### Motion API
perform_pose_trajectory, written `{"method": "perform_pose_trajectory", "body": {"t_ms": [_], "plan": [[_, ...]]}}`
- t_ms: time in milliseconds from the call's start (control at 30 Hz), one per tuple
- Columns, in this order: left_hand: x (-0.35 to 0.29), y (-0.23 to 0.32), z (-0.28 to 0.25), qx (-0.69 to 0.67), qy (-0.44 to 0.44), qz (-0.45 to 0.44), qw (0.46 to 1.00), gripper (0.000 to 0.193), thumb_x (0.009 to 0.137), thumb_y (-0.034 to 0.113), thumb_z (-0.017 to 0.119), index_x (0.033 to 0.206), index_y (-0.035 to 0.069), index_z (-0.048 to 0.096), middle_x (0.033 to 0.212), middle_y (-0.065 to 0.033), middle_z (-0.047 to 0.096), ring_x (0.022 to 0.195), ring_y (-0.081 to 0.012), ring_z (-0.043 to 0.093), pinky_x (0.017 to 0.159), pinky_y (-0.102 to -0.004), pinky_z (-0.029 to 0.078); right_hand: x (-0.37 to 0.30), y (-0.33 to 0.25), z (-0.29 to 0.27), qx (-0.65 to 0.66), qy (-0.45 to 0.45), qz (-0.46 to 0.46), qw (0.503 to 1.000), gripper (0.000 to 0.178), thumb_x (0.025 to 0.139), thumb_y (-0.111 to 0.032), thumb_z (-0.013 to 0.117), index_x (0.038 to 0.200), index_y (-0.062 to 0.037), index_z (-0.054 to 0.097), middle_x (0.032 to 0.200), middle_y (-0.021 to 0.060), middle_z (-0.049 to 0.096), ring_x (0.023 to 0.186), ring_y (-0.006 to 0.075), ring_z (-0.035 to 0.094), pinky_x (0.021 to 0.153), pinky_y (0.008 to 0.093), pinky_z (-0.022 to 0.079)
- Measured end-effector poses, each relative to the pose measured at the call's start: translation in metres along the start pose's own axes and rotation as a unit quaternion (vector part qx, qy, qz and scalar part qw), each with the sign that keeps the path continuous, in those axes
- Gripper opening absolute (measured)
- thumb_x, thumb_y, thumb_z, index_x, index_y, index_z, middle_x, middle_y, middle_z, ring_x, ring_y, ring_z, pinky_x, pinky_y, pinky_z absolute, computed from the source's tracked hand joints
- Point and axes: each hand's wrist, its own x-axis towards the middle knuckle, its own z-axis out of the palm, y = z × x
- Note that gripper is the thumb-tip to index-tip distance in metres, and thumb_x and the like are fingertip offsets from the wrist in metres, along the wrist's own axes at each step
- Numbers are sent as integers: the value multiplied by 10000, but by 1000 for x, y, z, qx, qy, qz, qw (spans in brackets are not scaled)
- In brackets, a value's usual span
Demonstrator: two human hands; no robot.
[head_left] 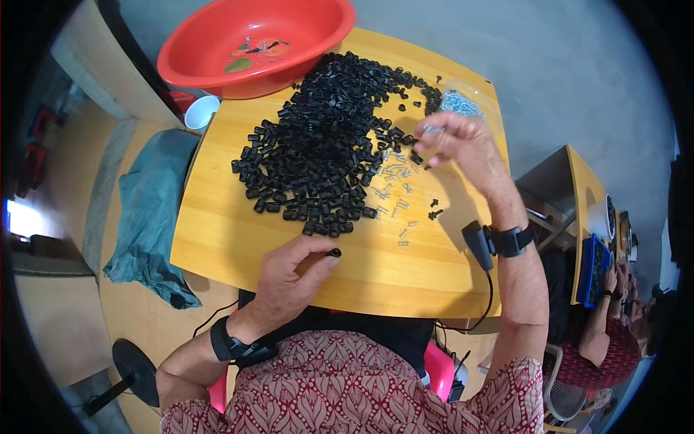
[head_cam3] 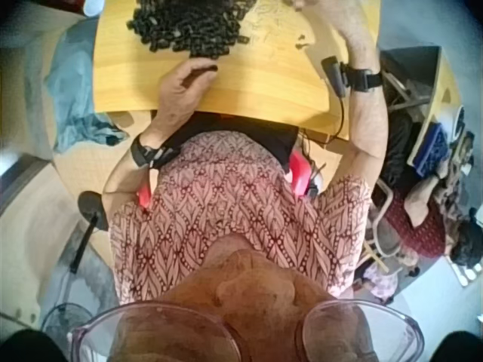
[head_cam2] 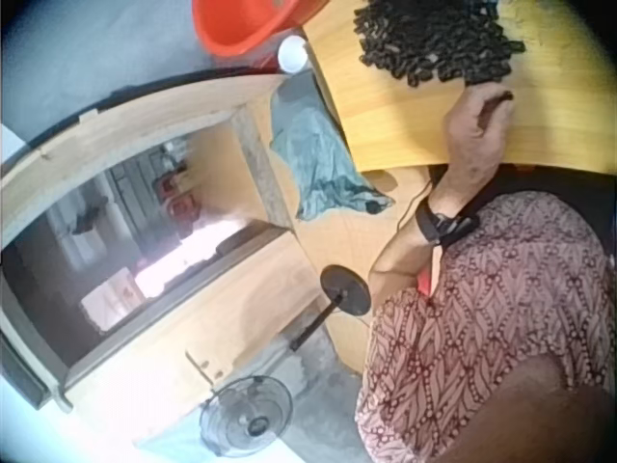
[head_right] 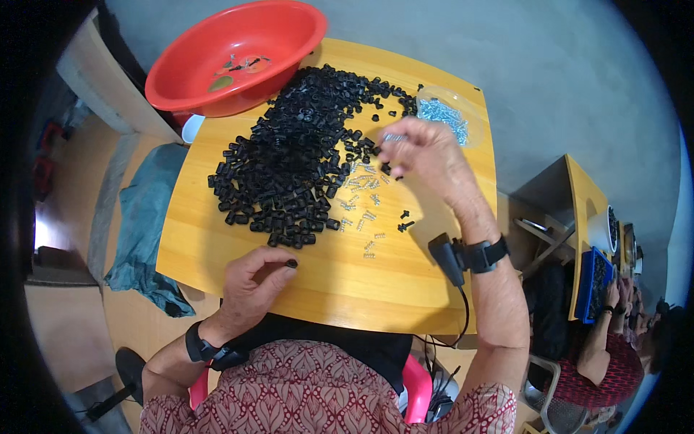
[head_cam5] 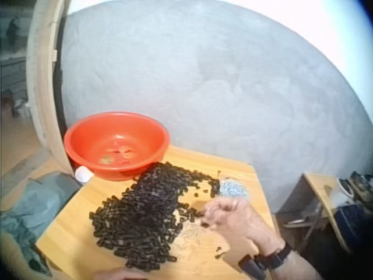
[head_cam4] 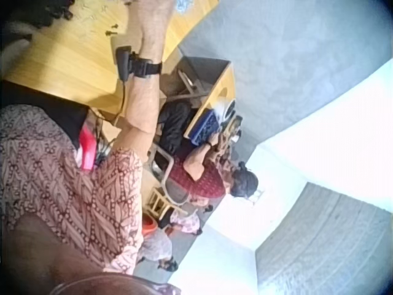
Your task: The person assembles components by hand by picking up a black plastic piece and a small metal screw from the table. They insert the screw into the plastic piece and place the assembled unit into a box.
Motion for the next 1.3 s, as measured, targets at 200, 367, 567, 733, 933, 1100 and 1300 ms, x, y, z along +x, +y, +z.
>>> {"method": "perform_pose_trajectory", "body": {"t_ms": [200, 367, 567, 733, 933, 1100, 1300], "plan": [[1, 1, 0, 28, -11, 1, 1000, 146, 899, 18, 662, 1038, -19, 634, 927, -58, 666, 854, -116, 633, 774, -240, 504, 37, 20, -69, -127, 211, -90, 965, 235, 904, -98, 645, 1118, -3, 678, 873, 89, 711, 802, 142, 684, 702, 278, 551], [0, -3, 2, 5, -2, -11, 1000, 142, 905, 19, 656, 1040, -21, 636, 940, -45, 666, 867, -107, 626, 793, -238, 500, 14, 43, -80, -447, 235, -170, 846, 326, 862, -177, 699, 1127, 10, 668, 1029, 182, 699, 949, 259, 692, 829, 355, 534], [0, -5, 2, 36, 14, -2, 999, 148, 887, 41, 680, 1025, 4, 643, 927, -91, 687, 845, -163, 666, 765, -263, 518, -135, 10, 35, -428, -129, -298, 843, 694, 906, -610, 538, 1381, -105, 514, 1504, 212, 378, 1411, 409, 314, 1112, 556, 280], [1, -9, 5, 12, 13, -2, 1000, 141, 892, 41, 675, 1025, 4, 645, 932, -84, 687, 852, -147, 659, 769, -260, 514, -135, 59, 44, -502, -198, -245, 805, 807, 878, -698, 428, 1475, -156, 393, 1570, 212, 238, 1463, 398, 194, 1136, 571, 222], [-2, -7, 3, 9, 10, -13, 1000, 130, 905, 20, 655, 1032, -4, 641, 962, -61, 679, 887, -118, 637, 811, -248, 504, -92, 67, 23, -568, -10, -240, 787, 705, 936, -550, 478, 1508, -165, 327, 1560, 200, 268, 1447, 379, 245, 1156, 515, 250], [-4, -6, 1, 17, 2, -20, 1000, 132, 917, 10, 645, 1047, -10, 637, 981, -41, 672, 910, -98, 623, 838, -236, 496, -70, 82, -28, -508, 140, -163, 834, 648, 981, -492, 467, 1442, -41, 402, 1507, 245, 345, 1408, 398, 314, 1145, 497, 283], [-2, -2, 2, 21, 0, -23, 1000, 138, 917, 26, 651, 1049, -14, 639, 974, -35, 672, 889, -93, 624, 823, -231, 498, -51, 107, -41, -443, 142, -112, 878, 653, 997, -480, 460, 1341, 75, 473, 1402, 299, 452, 1340, 436, 401, 1119, 461, 339]]}}
